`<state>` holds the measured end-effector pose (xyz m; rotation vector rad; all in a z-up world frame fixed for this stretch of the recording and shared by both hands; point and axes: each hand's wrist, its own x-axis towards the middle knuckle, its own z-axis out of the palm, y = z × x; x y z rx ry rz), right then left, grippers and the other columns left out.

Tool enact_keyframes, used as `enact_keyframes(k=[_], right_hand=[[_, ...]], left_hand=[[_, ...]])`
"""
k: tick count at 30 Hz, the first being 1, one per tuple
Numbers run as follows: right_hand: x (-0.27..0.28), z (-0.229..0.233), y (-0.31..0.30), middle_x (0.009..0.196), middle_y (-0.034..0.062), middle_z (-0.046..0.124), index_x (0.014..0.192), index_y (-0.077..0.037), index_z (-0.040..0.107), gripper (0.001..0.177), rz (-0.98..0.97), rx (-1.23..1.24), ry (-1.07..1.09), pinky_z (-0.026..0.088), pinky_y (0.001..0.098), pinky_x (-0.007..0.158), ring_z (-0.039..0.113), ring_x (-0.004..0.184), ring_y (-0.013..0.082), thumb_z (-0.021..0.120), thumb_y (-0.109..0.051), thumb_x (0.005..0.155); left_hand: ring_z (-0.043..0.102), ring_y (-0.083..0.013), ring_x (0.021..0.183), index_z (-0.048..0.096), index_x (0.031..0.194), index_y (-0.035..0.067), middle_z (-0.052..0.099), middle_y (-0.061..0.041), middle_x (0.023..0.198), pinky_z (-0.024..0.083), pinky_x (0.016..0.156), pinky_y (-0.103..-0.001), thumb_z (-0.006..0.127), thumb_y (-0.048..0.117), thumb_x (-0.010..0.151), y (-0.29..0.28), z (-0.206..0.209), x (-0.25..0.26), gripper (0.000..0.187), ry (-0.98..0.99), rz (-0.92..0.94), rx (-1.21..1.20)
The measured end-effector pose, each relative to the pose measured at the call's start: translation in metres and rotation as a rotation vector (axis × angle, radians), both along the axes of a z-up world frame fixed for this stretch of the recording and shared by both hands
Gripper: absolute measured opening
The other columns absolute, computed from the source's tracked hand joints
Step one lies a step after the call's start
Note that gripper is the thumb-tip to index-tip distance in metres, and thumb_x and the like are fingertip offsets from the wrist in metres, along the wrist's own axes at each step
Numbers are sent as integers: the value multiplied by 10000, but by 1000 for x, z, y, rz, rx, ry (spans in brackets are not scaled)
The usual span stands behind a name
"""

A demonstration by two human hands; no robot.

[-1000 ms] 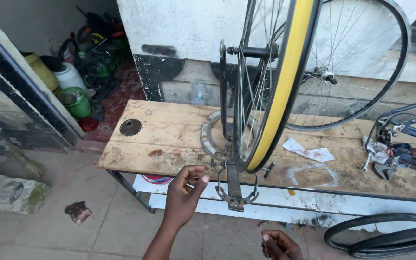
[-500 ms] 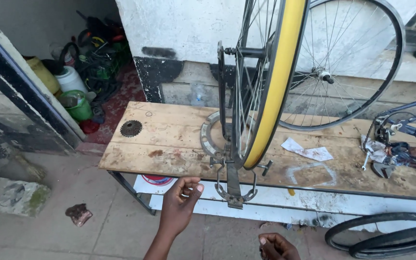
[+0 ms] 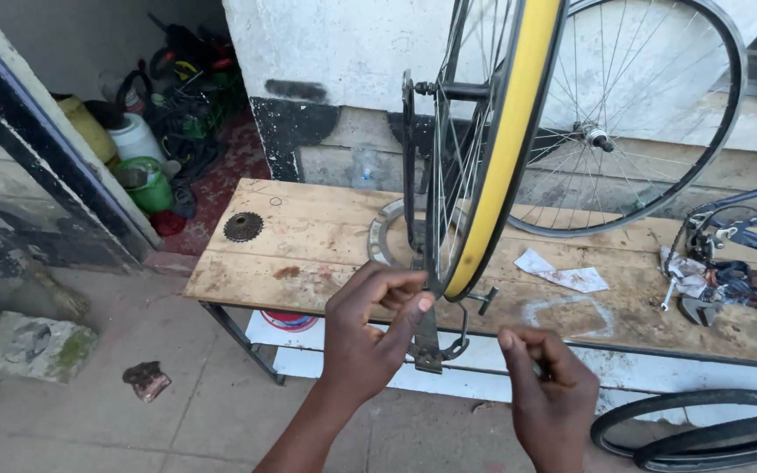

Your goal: The person uses a spoke wrench to tighten the nipples on the spokes of a bicycle wheel mounted on a wooden workbench. They rotate the wheel to access different spokes and continue adjusting the tension by hand.

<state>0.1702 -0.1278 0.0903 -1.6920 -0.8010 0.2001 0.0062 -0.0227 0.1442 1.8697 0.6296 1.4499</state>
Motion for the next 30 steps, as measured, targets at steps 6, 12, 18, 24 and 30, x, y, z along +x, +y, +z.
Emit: enact_keyframes(k=[6,12,18,24,30], right_hand=[[-28,56,29,571,-30,409,1004,-38,729,164,72,250,-420,272,223,479,323,509,43,725,-155,890],[-35,62,43,600,22,492,883,5,673,123,44,317,-611,307,280,457,399,490,95,740,-97,902],[-36,64,43,594,11,466,1017,-17,685,162,7,300,-601,311,324,467,404,478,103,727,-145,927],[-38,76,45,577,5,417,972,2,708,162,-33,324,-661,270,306,478,345,491,98,747,-142,908],[-39,82,53,606,22,460,941,32,679,160,-109,366,-827,322,314,480,426,482,140,743,-114,927]], left_hand=[[672,-165,795,702,1045,25,679,-84,930,558,665,-269,656,155,893,-3,19,10,205,-12,-36,56],[657,-171,797,682,1069,-3,645,-98,932,562,676,-263,647,85,916,-1,24,12,180,-89,-90,119],[676,-207,843,679,1032,0,655,-117,961,580,686,-285,641,76,915,-1,28,13,144,-104,-81,138],[653,-182,790,672,1012,6,652,-107,930,557,656,-261,656,20,891,-1,25,14,123,-108,-90,139],[639,-160,756,666,1035,22,633,-99,958,556,624,-258,644,29,893,-1,26,13,144,-102,-111,91]])
